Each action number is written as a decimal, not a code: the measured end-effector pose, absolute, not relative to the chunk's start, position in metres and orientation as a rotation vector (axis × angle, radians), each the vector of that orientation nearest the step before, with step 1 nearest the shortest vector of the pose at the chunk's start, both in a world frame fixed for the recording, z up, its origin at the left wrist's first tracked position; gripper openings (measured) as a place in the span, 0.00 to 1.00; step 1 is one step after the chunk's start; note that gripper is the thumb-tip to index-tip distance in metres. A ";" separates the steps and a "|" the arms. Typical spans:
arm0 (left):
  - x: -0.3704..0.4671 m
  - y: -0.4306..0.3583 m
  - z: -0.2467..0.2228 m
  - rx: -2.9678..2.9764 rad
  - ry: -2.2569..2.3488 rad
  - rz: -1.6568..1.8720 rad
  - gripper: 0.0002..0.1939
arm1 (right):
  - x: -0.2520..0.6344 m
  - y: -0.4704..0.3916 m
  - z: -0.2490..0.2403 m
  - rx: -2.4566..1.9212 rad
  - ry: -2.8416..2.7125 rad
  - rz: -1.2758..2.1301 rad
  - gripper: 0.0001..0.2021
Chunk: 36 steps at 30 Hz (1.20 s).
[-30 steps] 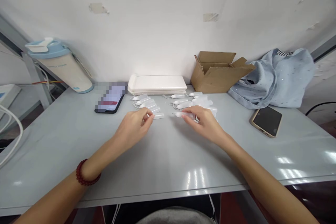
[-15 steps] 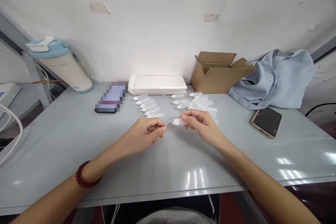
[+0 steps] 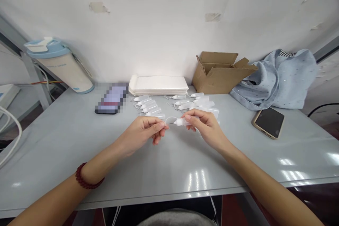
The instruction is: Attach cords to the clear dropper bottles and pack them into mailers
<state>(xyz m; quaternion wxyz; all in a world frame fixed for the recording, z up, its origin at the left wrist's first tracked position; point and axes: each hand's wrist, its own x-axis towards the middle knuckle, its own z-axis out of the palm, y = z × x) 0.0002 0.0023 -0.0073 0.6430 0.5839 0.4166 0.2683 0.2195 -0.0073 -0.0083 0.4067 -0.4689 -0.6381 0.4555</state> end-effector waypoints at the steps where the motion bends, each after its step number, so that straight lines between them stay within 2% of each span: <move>1: 0.001 0.002 -0.007 1.292 0.935 0.613 0.14 | 0.219 -0.008 -0.008 -1.179 -1.616 1.152 0.11; 19: 0.004 -0.001 -0.005 1.178 0.913 0.601 0.12 | 0.216 -0.009 -0.008 -1.188 -1.663 1.119 0.10; 36: 0.009 -0.006 -0.009 1.464 1.026 0.584 0.15 | 0.212 -0.011 -0.014 -1.222 -1.762 1.076 0.09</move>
